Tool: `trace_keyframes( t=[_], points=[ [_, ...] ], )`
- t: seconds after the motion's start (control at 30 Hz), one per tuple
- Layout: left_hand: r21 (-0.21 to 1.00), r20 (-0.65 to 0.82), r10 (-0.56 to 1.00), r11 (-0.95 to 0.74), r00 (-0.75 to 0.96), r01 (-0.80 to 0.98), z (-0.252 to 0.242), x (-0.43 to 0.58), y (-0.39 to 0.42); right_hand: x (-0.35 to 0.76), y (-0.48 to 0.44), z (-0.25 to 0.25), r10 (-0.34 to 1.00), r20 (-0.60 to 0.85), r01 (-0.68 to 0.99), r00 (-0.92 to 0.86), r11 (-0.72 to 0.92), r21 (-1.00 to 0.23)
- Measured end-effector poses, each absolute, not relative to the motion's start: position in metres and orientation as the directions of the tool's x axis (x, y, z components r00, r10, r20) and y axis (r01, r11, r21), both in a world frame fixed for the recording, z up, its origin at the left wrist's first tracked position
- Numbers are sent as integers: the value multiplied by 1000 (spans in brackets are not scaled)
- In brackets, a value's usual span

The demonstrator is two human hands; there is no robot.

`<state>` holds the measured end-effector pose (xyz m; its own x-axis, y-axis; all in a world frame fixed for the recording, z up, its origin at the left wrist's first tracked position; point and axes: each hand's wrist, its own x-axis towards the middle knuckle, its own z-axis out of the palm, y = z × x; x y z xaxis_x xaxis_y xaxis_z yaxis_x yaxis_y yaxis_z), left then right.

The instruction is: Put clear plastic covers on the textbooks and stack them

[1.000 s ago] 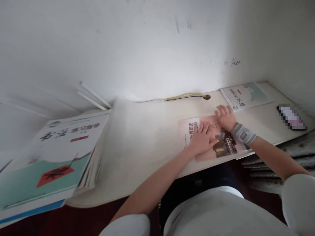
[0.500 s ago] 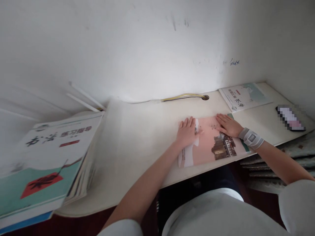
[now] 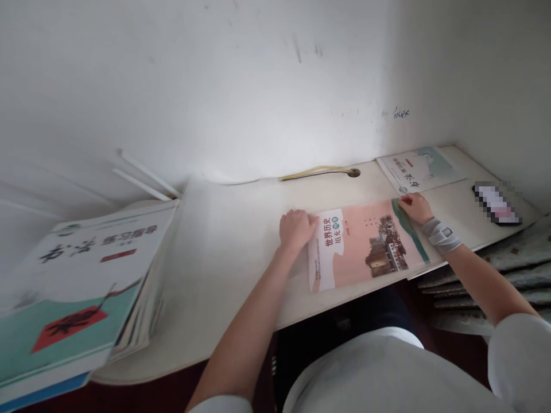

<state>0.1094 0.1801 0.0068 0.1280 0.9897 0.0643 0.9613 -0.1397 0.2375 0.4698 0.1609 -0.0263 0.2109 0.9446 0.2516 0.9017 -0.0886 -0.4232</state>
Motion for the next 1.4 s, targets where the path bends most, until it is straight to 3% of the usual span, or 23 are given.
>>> trace_keyframes(
  t=[0.1,0.23,0.47,0.7,0.97,1.13,1.27,1.4],
  points=[
    [327,60,995,-90,74,941,5,104,188,471,176,-27,958,222,871,182,-52,-489],
    [426,88,994,-91,59,900,2,105,195,472,186,-26,964,248,871,99,37,-490],
    [481,120,987,-148,103,864,1,114,203,472,178,-17,949,289,916,-125,222,-333],
    [419,105,989,-138,104,897,0,113,207,463,180,-14,935,280,951,-218,268,-154],
    [317,70,994,-106,88,943,8,118,206,455,184,-15,945,260,965,-198,234,-117],
    [138,245,915,-360,320,923,6,137,179,462,180,-20,938,281,959,-201,247,-139],
    [98,58,821,-571,568,815,-1,160,157,459,176,-13,944,293,977,-149,187,-106],
    [111,-82,831,-540,550,834,0,174,145,419,150,4,916,325,969,-235,246,8]
  ],
)
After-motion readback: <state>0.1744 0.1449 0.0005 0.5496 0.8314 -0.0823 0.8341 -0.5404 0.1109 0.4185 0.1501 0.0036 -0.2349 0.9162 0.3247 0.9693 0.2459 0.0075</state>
